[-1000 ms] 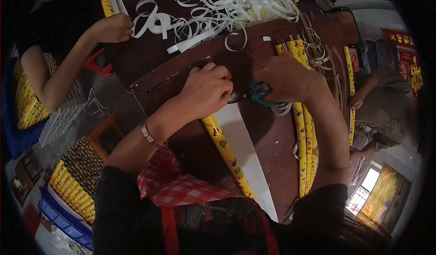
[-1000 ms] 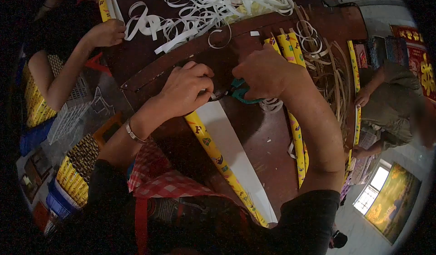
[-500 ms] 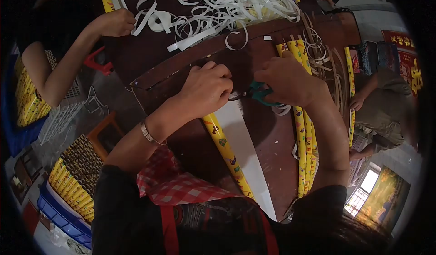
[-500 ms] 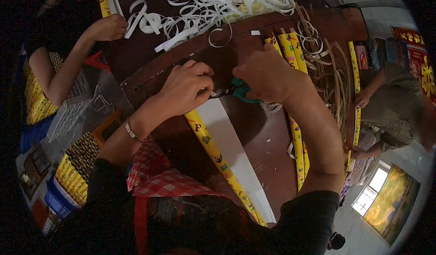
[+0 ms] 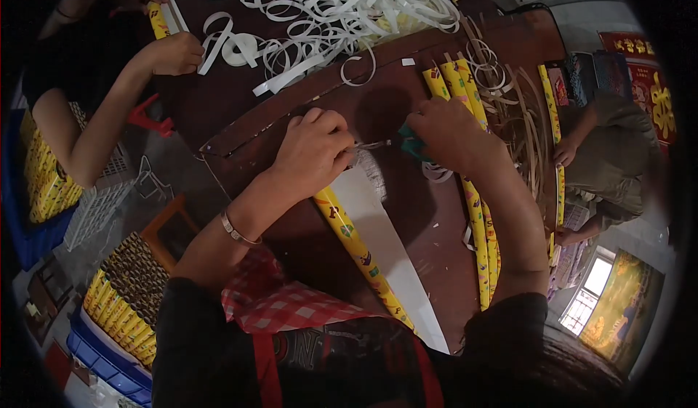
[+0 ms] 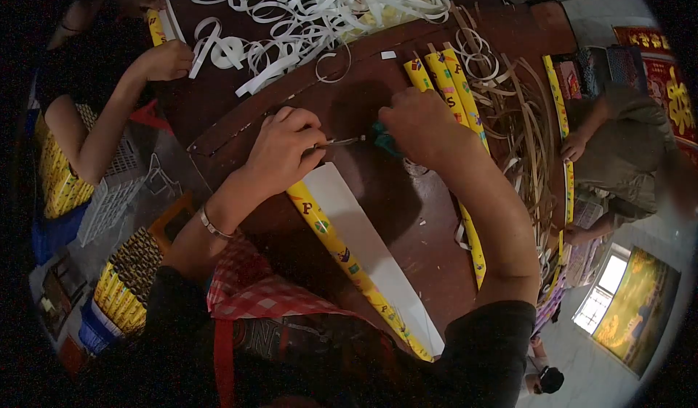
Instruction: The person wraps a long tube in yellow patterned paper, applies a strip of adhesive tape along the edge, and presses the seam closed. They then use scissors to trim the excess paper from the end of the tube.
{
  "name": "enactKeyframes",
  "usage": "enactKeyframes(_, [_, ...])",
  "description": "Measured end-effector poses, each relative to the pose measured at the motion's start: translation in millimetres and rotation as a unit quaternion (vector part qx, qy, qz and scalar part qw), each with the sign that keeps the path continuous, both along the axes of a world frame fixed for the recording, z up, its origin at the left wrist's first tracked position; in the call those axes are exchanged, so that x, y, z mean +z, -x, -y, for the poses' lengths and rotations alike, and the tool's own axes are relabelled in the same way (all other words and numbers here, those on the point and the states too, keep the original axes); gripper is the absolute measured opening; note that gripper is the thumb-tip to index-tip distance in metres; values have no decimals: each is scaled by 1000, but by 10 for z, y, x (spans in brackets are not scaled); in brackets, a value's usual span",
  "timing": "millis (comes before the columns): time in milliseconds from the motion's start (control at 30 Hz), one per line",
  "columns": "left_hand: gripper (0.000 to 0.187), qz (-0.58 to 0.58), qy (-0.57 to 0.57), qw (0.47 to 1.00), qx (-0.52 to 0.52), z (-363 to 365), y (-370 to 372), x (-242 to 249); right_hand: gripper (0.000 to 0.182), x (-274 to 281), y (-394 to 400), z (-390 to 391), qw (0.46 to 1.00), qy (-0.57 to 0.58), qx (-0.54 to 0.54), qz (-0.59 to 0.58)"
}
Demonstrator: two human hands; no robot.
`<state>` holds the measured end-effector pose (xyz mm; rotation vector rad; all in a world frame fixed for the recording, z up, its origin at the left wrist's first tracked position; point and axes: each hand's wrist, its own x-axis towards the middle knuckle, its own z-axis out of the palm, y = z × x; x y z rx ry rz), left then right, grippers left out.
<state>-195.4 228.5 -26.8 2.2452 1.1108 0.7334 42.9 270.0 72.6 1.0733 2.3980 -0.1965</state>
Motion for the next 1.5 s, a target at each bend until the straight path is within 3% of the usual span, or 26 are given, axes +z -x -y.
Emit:
enactKeyframes(67, [8,20,-25,999,8,7,9,4,28,28,-20,100,1000,-22,-10,6])
enactKeyframes(133, [18,20,-20,1000,-5,15,22,42,27,109,28,257,989,37,-143,-27])
enactKeyframes(267, [27,-3,-29,999,-40,0,64,12,31,-86,-112,621,979,6,-162,-122])
enactKeyframes(400, [33,-50,-14,997,-61,-65,71,84,33,-181,-176,888,966,29,-245,-77])
enactKeyframes(633, [27,-23,43,998,-43,-179,25,119,34,-217,-244,1479,941,-120,-271,-165])
enactKeyframes(800, [18,34,-104,994,-31,-245,-26,-81,23,-217,-24,2438,867,-195,-325,-323])
enactKeyframes(867, [14,32,-88,994,-48,-275,-26,-92,21,-306,59,2922,849,-176,-391,-309])
enactKeyframes(1033, [16,34,-130,991,-13,-162,-5,33,17,-401,99,3936,754,-322,-498,-281])
enactKeyframes(1100, [17,133,-102,984,-53,162,-208,141,17,-453,130,4336,702,-374,-550,-255])
enactKeyframes(1233, [16,100,-52,957,-268,1050,-754,402,18,-482,197,4797,629,-447,-599,-213])
enactKeyframes(1367, [19,94,-14,891,-444,1938,-1178,458,17,-505,121,5261,598,-481,-613,-188])
enactKeyframes(1500, [19,67,-15,845,-530,2693,-1548,504,15,-600,-111,5849,573,-489,-637,-162])
